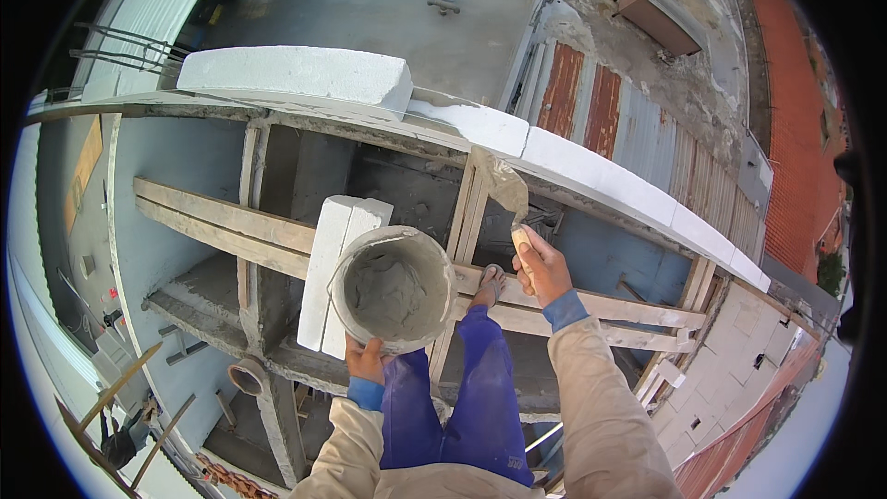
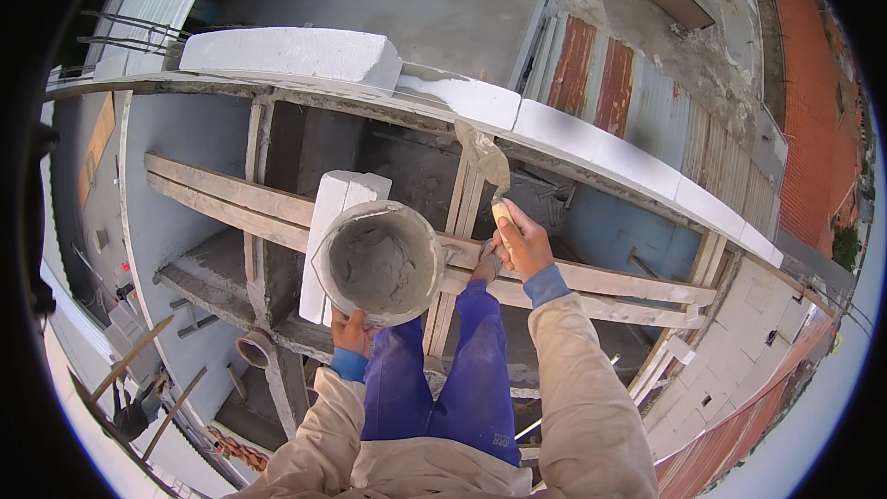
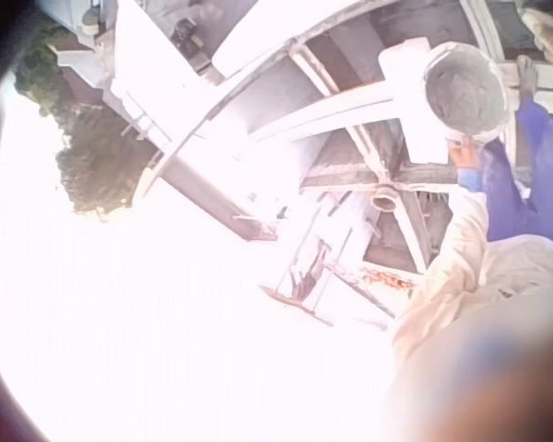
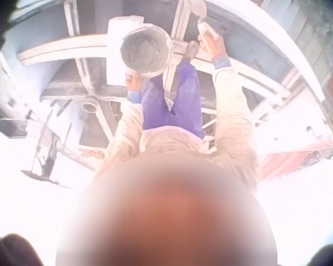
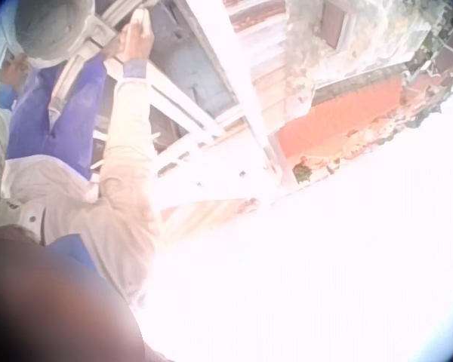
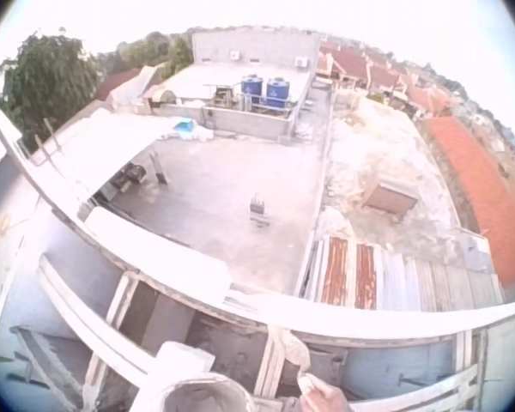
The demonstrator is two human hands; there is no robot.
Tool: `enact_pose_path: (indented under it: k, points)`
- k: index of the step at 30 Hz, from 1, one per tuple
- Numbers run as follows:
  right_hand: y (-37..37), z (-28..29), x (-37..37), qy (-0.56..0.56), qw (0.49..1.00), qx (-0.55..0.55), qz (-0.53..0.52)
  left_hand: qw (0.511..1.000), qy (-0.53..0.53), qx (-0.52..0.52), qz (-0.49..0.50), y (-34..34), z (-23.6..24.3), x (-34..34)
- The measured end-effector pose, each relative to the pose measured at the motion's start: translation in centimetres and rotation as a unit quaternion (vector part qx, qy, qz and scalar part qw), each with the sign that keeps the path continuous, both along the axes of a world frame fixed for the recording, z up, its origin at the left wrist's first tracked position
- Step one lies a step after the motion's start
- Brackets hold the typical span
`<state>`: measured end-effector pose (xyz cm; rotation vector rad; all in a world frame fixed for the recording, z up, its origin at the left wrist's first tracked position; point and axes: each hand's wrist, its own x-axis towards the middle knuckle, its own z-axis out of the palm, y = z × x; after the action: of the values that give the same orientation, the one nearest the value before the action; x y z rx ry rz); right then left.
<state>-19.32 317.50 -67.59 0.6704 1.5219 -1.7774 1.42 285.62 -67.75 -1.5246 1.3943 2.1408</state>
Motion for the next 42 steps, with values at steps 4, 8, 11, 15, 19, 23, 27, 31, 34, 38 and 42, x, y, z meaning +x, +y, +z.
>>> enact_pose_path:
  k: [4, 8, 11, 15, 19, 23, 27, 31, 34, 38, 42]
  points:
    - [-5.6, -7.9, -9.1, 0.340, 0.810, 0.449, 0.166, 0.999, -0.026, -0.016, 0.024, -2.5, -1.5, 3.0]
    - [-9.6, -9.5, -14.2, 0.218, 0.789, 0.509, 0.266, 0.997, -0.065, -0.023, 0.024, -4.3, -1.9, 5.3]
    - [-12.2, -8.2, -15.7, 0.204, 0.772, 0.521, 0.303, 0.995, -0.095, -0.035, 0.008, -5.0, -2.1, 5.9]
    - [-13.9, -7.1, -16.9, 0.146, 0.770, 0.527, 0.329, 0.995, -0.099, -0.026, 0.013, -5.1, -2.0, 5.4]
    - [-11.9, -8.4, -17.2, 0.119, 0.742, 0.551, 0.362, 0.997, -0.081, -0.012, 0.002, -4.7, -1.9, 4.0]
    - [-5.0, -11.4, -17.2, 0.048, 0.703, 0.622, 0.343, 0.999, -0.044, -0.003, -0.007, -3.9, -2.4, 1.3]
    - [4.2, -14.7, -17.7, -0.024, 0.678, 0.666, 0.310, 1.000, 0.011, 0.016, 0.006, -2.4, -3.1, -2.2]
    - [8.9, -13.1, -11.8, 0.004, 0.702, 0.677, 0.220, 0.999, 0.008, 0.025, -0.035, -1.0, -4.1, -6.2]
    - [8.1, -7.8, -0.4, 0.237, 0.771, 0.581, 0.104, 0.996, 0.023, 0.021, -0.078, 0.4, -5.7, -9.1]
    - [3.6, -1.5, 10.4, 0.103, 0.912, 0.336, 0.212, 0.981, 0.079, -0.022, -0.178, 2.0, -6.6, -11.9]
    - [-0.2, -3.3, 11.1, 0.263, 0.861, 0.297, 0.319, 0.954, 0.101, -0.042, -0.278, 4.0, -6.4, -14.4]
